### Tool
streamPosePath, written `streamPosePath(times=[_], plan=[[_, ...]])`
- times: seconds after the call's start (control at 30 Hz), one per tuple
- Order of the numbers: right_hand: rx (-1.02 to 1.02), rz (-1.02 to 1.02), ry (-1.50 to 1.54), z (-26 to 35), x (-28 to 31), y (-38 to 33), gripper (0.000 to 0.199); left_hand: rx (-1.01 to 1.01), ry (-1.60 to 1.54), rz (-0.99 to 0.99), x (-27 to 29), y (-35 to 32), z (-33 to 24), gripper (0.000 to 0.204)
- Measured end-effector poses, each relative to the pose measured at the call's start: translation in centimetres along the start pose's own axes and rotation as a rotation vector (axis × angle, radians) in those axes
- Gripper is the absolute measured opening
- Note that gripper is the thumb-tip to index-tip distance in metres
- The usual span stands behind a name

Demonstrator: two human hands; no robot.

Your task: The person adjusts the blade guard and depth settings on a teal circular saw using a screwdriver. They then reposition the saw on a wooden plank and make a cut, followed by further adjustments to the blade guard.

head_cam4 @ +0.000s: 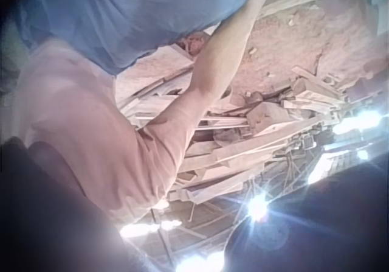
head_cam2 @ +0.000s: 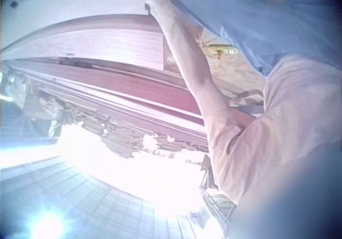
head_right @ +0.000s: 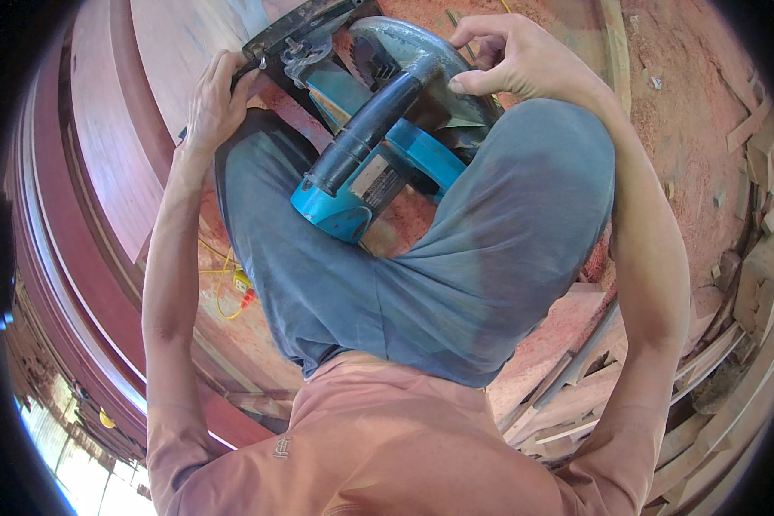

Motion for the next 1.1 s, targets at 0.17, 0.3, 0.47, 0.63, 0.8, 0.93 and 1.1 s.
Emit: streamPosePath(times=[0.17, 0.3, 0.47, 0.63, 0.8, 0.93, 1.1], plan=[[-0.023, -0.005, -0.012, -0.32, 0.14, 0.01, 0.043, 0.001, 0.012, 0.017, -0.11, 0.05, 0.2, 0.019], [-0.022, 0.005, -0.003, -0.34, 0.08, 0.01, 0.044, 0.014, -0.002, 0.033, -0.28, 0.07, 0.3, 0.019], [-0.04, 0.028, 0.035, -0.43, 0.04, 0.12, 0.04, 0.017, -0.009, 0.042, -0.31, 0.03, 0.34, 0.019], [-0.038, 0.037, 0.032, -0.19, 0.02, 0.18, 0.039, 0.014, -0.014, 0.055, -0.34, 0.02, 0.43, 0.019], [-0.043, 0.043, 0.029, -0.05, -0.05, 0.11, 0.038, 0.031, -0.021, 0.078, -0.43, -0.04, 0.6, 0.021], [-0.068, 0.023, 0.051, -0.2, 0.08, 0.04, 0.038, 0.039, -0.05, 0.082, -0.45, -0.02, 0.67, 0.019], [-0.077, 0.029, 0.051, -0.2, 0.02, -0.12, 0.036, 0.016, -0.068, 0.075, -0.38, 0.1, 0.52, 0.016]])
Point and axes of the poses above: each hand's wrist, its own y-axis towards the middle knuckle, its own x-axis out of the back of the hand, z = x × y, the point moved 8 cm from there along y, towards the middle knuckle, and after that the axes turned 3 degrees about z, right-handed, at the moved point
